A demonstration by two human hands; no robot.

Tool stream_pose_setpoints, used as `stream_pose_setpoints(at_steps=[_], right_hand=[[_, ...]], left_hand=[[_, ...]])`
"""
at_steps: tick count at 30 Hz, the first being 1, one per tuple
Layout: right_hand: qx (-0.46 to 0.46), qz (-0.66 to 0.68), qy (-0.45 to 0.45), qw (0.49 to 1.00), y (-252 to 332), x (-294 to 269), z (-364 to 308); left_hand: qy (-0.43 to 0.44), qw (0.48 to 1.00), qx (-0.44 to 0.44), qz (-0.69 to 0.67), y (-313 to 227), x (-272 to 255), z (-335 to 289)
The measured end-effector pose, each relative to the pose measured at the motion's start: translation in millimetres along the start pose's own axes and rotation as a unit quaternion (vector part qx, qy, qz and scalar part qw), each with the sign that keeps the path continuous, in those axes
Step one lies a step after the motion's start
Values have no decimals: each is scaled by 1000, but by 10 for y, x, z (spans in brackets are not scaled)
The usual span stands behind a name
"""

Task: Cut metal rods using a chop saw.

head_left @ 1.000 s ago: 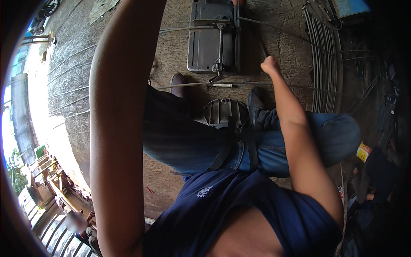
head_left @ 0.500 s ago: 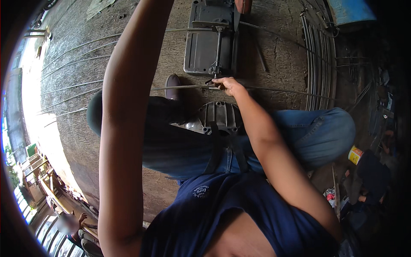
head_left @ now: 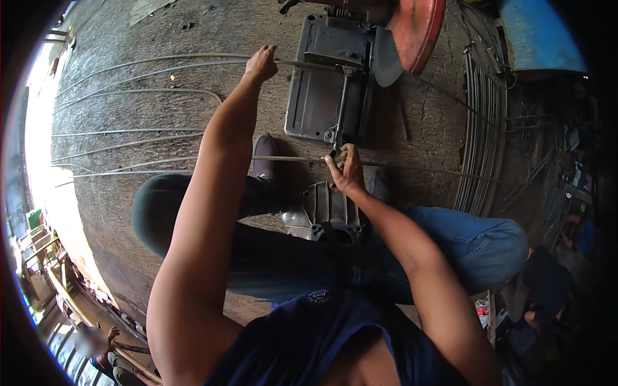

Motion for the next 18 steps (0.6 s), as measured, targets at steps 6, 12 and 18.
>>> stream_pose_setpoints(at_steps=[6,12,18], right_hand=[[29,-19,42,998,-201,-110,-24],[40,39,34,998,-170,-12,-71],[60,35,40,997,-243,17,-70]], left_hand=[[143,980,115,78,173,350,55],[126,969,192,92,268,332,93],[162,964,175,122,796,169,-22]])
Point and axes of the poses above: each hand's wrist, its own z-axis towards the middle knuckle, its own x-axis out of the palm, y = z × x, the point moved 9 cm from there along z, towards the middle knuckle, and after that the axes turned 6 degrees about x, right-handed, at the moved point
